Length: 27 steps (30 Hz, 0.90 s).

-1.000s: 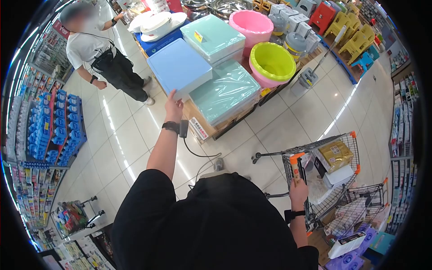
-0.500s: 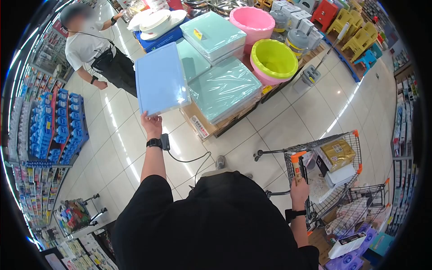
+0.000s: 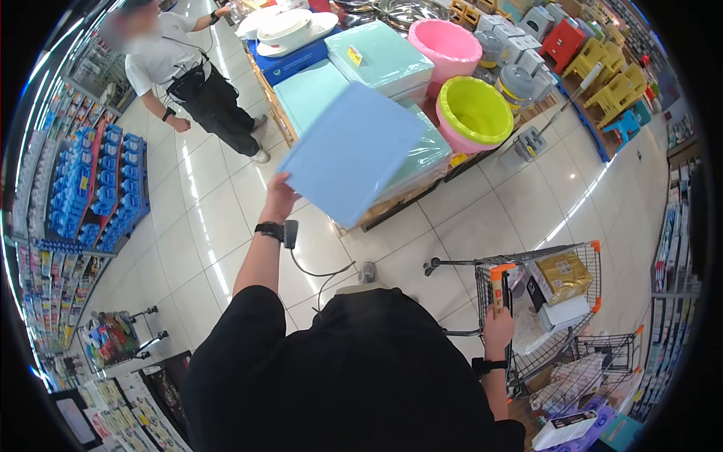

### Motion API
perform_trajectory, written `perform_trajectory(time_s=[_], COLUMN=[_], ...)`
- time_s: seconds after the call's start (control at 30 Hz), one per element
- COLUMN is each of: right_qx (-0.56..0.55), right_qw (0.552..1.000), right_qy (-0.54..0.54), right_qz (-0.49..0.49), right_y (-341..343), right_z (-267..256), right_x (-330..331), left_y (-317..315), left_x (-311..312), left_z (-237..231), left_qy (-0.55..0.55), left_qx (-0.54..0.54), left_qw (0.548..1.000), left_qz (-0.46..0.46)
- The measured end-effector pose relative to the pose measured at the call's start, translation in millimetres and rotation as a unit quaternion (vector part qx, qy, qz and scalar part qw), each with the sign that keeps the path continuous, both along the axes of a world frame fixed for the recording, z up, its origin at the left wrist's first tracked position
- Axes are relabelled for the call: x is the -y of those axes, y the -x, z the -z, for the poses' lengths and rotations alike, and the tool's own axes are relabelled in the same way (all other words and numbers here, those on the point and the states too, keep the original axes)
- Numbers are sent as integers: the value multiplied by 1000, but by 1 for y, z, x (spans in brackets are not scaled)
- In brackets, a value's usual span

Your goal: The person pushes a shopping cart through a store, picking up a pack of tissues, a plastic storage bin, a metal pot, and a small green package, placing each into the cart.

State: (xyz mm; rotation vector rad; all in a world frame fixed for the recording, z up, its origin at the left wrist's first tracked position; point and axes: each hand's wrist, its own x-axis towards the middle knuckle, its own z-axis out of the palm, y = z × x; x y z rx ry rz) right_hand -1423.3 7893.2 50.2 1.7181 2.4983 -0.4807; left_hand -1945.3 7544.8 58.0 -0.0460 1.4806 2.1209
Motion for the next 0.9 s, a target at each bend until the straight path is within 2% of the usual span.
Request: perform_trajectory(time_s=[0.03, 0.1, 0.3, 0.4, 0.5, 0.6, 0.73, 0.9], right_qx=[-5, -11, 18, 26, 25, 27, -1, 16], right_qw=[1000, 1000, 1000, 999, 999, 999, 1000, 999], right_qy=[0, -1, 4, 12, 8, 5, -11, -5], right_qz=[-2, -7, 8, 17, 20, 25, 19, 31], right_y=[0, 3, 4, 5, 3, 3, -2, 1], right_z=[0, -3, -5, -8, -6, -5, 0, -5], right_x=[0, 0, -1, -1, 0, 1, 3, 6], left_y=[3, 13, 20, 39, 53, 46, 45, 20], left_x=[-8, -23, -87, -107, -120, -129, -104, -38], left_z=[5, 16, -9, 1, 7, -11, -6, 13], left_qy=[-2, 39, 92, 91, 106, 108, 98, -81], left_qx=[-2, 39, 47, 44, 38, 42, 27, 16], left_qw=[1000, 997, 989, 986, 985, 987, 988, 996], left_qz=[-5, 57, 107, 130, 131, 107, 118, 20])
